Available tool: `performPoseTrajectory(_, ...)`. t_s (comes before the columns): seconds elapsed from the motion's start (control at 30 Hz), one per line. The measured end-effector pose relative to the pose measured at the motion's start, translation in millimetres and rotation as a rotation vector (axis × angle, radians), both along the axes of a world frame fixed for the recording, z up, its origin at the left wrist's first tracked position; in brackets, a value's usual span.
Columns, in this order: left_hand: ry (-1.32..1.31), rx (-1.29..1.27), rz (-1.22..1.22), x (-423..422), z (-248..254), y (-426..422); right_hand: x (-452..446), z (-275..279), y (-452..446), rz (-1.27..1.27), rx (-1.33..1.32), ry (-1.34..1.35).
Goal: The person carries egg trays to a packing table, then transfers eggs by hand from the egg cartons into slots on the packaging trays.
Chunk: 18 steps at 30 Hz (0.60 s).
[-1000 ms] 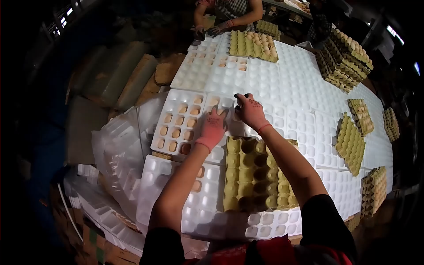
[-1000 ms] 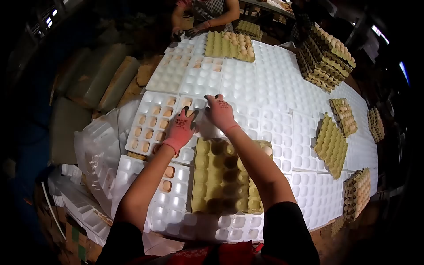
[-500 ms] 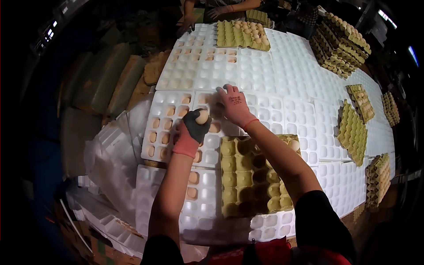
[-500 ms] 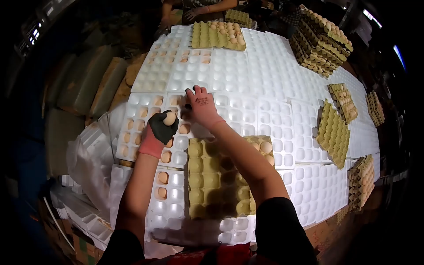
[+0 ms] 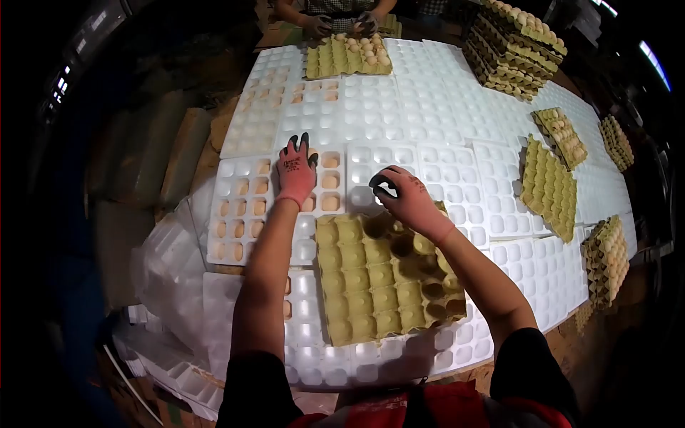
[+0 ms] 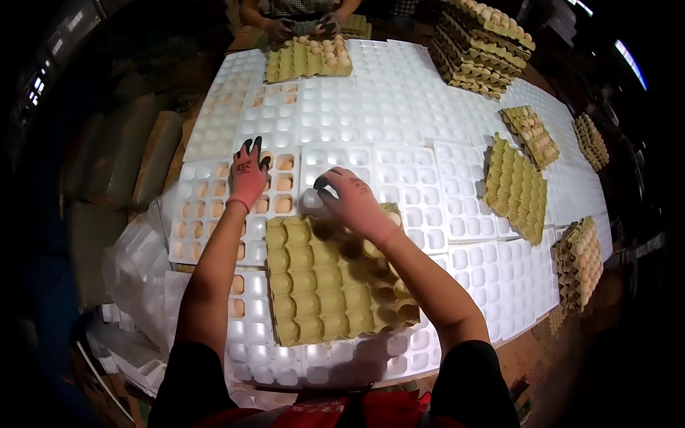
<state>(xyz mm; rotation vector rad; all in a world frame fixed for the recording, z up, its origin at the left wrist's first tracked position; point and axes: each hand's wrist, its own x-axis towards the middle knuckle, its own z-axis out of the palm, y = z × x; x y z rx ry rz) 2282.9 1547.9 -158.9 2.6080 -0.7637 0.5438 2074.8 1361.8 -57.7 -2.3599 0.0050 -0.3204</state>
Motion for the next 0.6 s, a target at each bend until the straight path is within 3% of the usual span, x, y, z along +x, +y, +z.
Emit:
performPoseTrajectory(0.07, 0.139, 0.104, -0.086, 31.4, -19.6, -5.6, -55.6, 21.0, -20.5, -0.120, 0.048, 0.032)
performPoseTrajectory(0.17, 0.292, -0.004, -0.185, 17.2, 13.5, -11.9, -131.3, 34.0, -58.5, -0.371, 0.058, 0.139)
performPoseTrajectory(0.23, 0.219, -0.150, -0.103, 19.5, -10.5, -9.0, -155.7, 23.1, -64.3, -0.291, -0.113, 0.021)
performPoseTrajectory(0.27, 0.356, -0.239, -0.082, 11.8, -9.9, -9.0, -159.3, 23.0, -61.0, -0.118, -0.142, 0.053)
performPoseTrajectory(0.3, 0.406, -0.102, -0.078, 6.8, -6.3, -5.7, -162.8, 11.8, -58.4, -0.051, -0.281, 0.075)
performPoseTrajectory(0.37, 0.246, -0.140, -0.060, -16.0, 17.0, -16.7, -162.2, -12.4, -60.0, -0.008, -0.491, 0.200)
performPoseTrajectory(0.4, 0.194, -0.177, -0.163, -42.2, 37.4, -30.3, -163.2, -22.0, -63.6, 0.013, -0.573, 0.124)
performPoseTrajectory(0.43, 0.145, -0.214, -0.263, -78.7, 60.3, -48.2, -163.6, -20.4, -67.5, -0.025, -0.380, 0.116)
performPoseTrajectory(0.47, 0.344, -0.235, -0.469, -119.6, 78.0, -63.5, -164.9, -16.3, -71.4, -0.052, -0.186, 0.114)
performPoseTrajectory(0.53, 0.273, 0.100, -0.668, -184.0, 81.1, -84.0, -169.0, -6.5, -75.9, -0.228, 0.345, 0.162)
performPoseTrajectory(0.57, 0.212, 0.278, -0.722, -191.9, 55.7, -90.7, -164.9, -17.5, -87.4, -0.300, 0.658, 0.036)
performPoseTrajectory(0.6, 0.289, 0.296, -0.670, -200.7, 60.0, -97.8, -161.7, -12.2, -95.9, -0.295, 0.550, 0.077)
